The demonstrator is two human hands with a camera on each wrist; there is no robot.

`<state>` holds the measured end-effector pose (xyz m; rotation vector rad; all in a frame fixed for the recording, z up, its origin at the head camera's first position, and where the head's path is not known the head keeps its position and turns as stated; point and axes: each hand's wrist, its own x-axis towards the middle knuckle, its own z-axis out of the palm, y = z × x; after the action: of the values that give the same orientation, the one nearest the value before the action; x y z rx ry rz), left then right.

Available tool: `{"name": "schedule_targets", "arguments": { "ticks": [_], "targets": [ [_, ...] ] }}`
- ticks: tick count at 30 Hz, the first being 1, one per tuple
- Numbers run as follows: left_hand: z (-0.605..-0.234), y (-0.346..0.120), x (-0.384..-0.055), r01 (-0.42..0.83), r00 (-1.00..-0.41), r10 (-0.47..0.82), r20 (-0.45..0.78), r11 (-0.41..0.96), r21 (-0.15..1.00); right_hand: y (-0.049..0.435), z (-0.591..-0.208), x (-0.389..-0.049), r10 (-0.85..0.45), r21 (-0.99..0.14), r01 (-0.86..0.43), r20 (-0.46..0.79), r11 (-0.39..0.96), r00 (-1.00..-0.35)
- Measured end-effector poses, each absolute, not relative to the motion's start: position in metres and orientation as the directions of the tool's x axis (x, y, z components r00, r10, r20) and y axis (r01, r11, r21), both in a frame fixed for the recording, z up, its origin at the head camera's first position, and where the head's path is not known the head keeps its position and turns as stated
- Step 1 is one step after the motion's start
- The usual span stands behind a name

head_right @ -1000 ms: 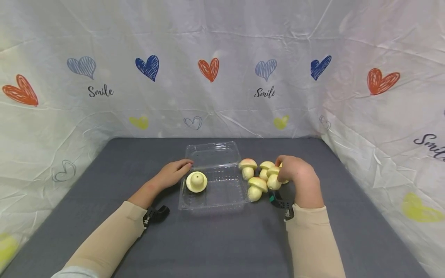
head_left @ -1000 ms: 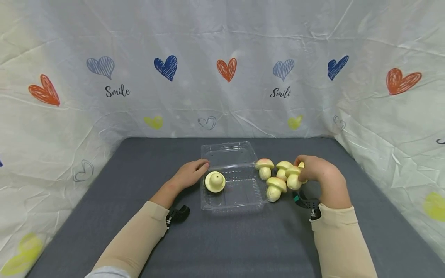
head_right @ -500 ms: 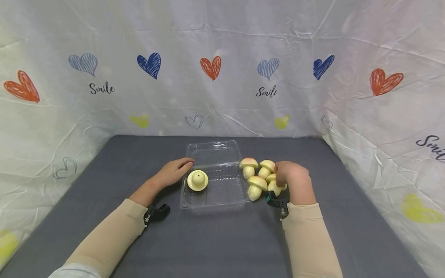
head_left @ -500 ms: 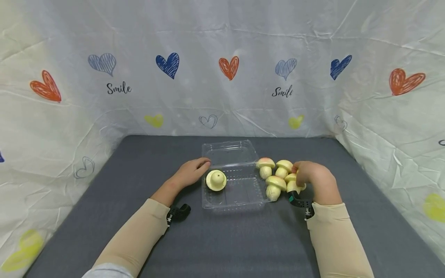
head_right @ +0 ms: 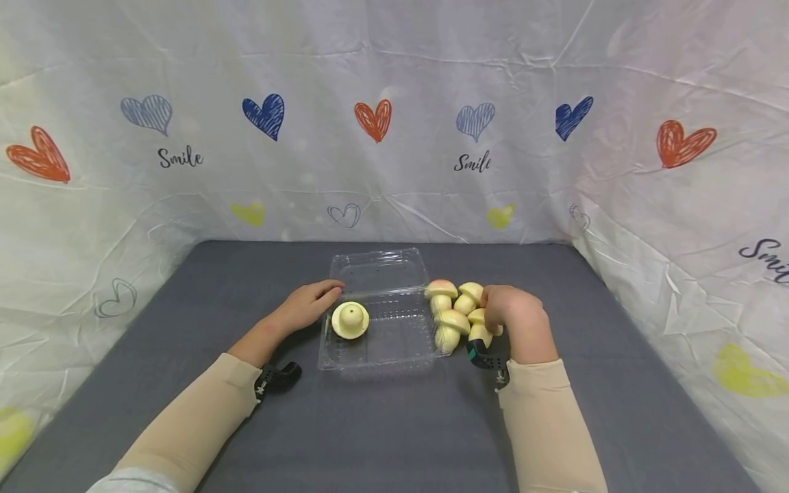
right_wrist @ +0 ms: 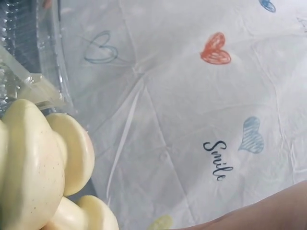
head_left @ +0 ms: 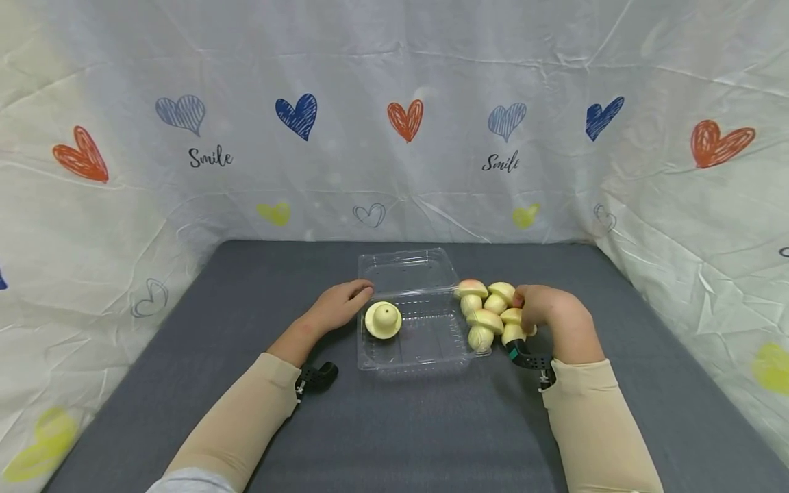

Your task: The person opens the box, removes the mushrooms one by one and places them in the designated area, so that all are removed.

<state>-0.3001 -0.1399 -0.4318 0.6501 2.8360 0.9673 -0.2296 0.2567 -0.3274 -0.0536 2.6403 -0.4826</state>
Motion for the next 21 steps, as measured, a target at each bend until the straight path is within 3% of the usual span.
{"name": "schedule_targets", "arguments": {
  "ticks": [12, 21],
  "targets": [
    [-0.432, -0.139, -0.3, 0.374, -0.905, 0.42, 0.071, 0.704, 0.604, 0.258, -0.313, -0.221, -0.099, -0.379, 0.057, -0.378, 0.924, -0.921],
    [-0.431, -0.139, -0.3, 0.371, -0.905, 0.42, 0.067, 0.705, 0.605, 0.239, -0.297, -0.213, -0.183, -0.373, -0.106, -0.178, 0.922, -0.967]
  ]
}}
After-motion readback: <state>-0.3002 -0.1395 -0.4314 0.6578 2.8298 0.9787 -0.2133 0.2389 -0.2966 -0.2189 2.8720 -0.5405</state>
